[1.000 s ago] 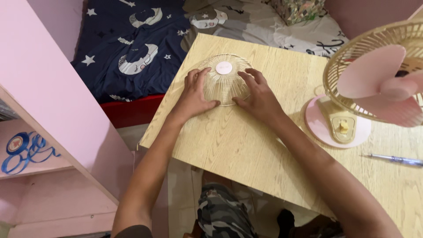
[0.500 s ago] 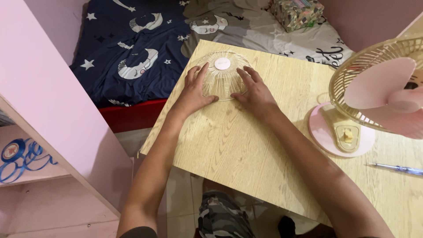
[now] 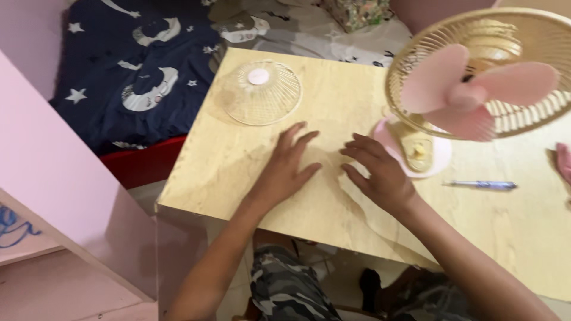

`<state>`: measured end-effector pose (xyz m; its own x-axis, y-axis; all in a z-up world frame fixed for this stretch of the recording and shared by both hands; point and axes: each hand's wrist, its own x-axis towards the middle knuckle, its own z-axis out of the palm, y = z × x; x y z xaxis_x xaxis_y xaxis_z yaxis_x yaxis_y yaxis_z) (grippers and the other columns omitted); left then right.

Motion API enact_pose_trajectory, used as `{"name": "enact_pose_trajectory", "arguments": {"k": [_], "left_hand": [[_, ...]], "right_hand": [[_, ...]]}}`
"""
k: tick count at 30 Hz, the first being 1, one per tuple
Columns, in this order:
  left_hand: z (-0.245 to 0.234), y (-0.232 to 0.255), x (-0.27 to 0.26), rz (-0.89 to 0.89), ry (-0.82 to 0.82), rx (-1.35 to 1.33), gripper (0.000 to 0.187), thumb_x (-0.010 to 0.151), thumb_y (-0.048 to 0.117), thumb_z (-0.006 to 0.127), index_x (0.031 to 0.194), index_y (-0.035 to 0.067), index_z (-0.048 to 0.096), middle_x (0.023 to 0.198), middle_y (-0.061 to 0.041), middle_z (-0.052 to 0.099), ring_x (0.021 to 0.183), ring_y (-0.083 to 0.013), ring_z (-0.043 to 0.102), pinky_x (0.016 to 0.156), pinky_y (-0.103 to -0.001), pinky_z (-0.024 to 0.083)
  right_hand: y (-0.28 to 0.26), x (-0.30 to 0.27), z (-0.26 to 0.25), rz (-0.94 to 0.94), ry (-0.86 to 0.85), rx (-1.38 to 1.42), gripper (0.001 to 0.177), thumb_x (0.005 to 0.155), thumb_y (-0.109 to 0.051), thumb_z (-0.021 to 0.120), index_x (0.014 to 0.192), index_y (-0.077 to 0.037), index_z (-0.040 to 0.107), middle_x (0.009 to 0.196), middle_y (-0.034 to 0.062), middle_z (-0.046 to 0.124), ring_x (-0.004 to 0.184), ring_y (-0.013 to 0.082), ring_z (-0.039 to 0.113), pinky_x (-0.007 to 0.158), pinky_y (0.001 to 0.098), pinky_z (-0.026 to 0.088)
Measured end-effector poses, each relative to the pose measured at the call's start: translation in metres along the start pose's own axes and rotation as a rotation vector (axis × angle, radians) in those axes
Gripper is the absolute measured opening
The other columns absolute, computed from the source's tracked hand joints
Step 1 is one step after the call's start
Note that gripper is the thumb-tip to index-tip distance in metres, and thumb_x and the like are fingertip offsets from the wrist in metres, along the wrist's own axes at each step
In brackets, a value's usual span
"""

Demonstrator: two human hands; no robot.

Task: The person disassembles a small electric fan on a wooden table. They remove the front grille, unscrew the base, and separate the fan head from the stand using a screwdriver. The components are placed on the table.

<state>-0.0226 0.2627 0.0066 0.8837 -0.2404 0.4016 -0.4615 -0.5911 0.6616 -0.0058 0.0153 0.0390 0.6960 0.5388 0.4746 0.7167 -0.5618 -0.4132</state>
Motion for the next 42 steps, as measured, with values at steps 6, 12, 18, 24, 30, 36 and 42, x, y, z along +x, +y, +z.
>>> {"name": "enact_pose_trajectory", "arguments": {"k": [6,12,18,24,30,36,42], "left_hand": [[0.048,0.045,0.016,0.113,-0.033,0.014,0.053,0.094,0.023,0.071,0.143,0.013,0.054,0.147,-0.016,0.050,0.141,-0.0369,0.045,0.123,-0.059,0.027],[0.097,0.070,0.033,0.184,-0.001,0.027,0.047,0.091,0.020,0.072,0.135,0.009,0.060,0.140,-0.014,0.055,0.134,-0.0345,0.050,0.116,-0.054,0.035],[0.139,0.083,0.060,0.200,0.060,0.186,0.042,0.086,0.017,0.070,0.126,0.006,0.067,0.127,-0.012,0.063,0.123,-0.0319,0.055,0.107,-0.049,0.041],[0.157,0.093,0.072,0.106,0.092,0.286,0.026,0.094,0.018,0.067,0.117,0.007,0.072,0.116,-0.010,0.064,0.110,-0.0284,0.058,0.089,-0.047,0.045],[0.153,0.106,0.074,0.103,0.131,0.320,0.024,0.087,0.020,0.071,0.107,0.008,0.073,0.110,-0.010,0.063,0.108,-0.0289,0.058,0.084,-0.047,0.044],[0.155,0.105,0.078,0.131,0.183,0.354,0.021,0.091,0.022,0.072,0.108,0.010,0.074,0.108,-0.009,0.063,0.105,-0.0277,0.058,0.084,-0.046,0.043],[0.161,0.100,0.076,0.136,0.242,0.335,0.024,0.088,0.023,0.074,0.109,0.014,0.076,0.106,-0.008,0.063,0.102,-0.0263,0.059,0.086,-0.046,0.040]], "right_hand": [[0.002,-0.048,-0.050,0.148,0.151,-0.015,0.027,0.087,-0.007,0.076,0.114,-0.005,0.072,0.124,0.0138,0.068,0.123,0.0319,0.064,0.099,0.0415,0.054],[0.033,-0.070,-0.072,0.196,0.234,-0.143,0.024,0.090,-0.006,0.073,0.115,-0.007,0.073,0.117,0.0095,0.071,0.112,0.0312,0.062,0.096,0.0431,0.051],[0.063,-0.072,-0.069,0.255,0.248,-0.218,0.019,0.096,-0.014,0.070,0.115,-0.010,0.074,0.111,0.0073,0.072,0.105,0.0308,0.060,0.093,0.0452,0.042],[0.074,-0.077,-0.058,0.279,0.244,-0.215,0.027,0.095,-0.014,0.071,0.121,-0.010,0.074,0.116,0.0075,0.069,0.107,0.0293,0.059,0.093,0.0450,0.041],[0.078,-0.076,-0.054,0.316,0.255,-0.226,0.026,0.093,-0.014,0.072,0.119,-0.011,0.075,0.113,0.0063,0.068,0.107,0.0281,0.059,0.093,0.0452,0.040],[0.078,-0.071,-0.052,0.299,0.292,-0.246,0.015,0.094,-0.013,0.073,0.109,-0.011,0.075,0.109,0.0061,0.069,0.106,0.0288,0.059,0.094,0.0455,0.040],[0.076,-0.072,-0.053,0.271,0.323,-0.247,0.010,0.095,-0.014,0.075,0.105,-0.011,0.075,0.104,0.0044,0.070,0.103,0.0279,0.059,0.096,0.0452,0.040]]}}
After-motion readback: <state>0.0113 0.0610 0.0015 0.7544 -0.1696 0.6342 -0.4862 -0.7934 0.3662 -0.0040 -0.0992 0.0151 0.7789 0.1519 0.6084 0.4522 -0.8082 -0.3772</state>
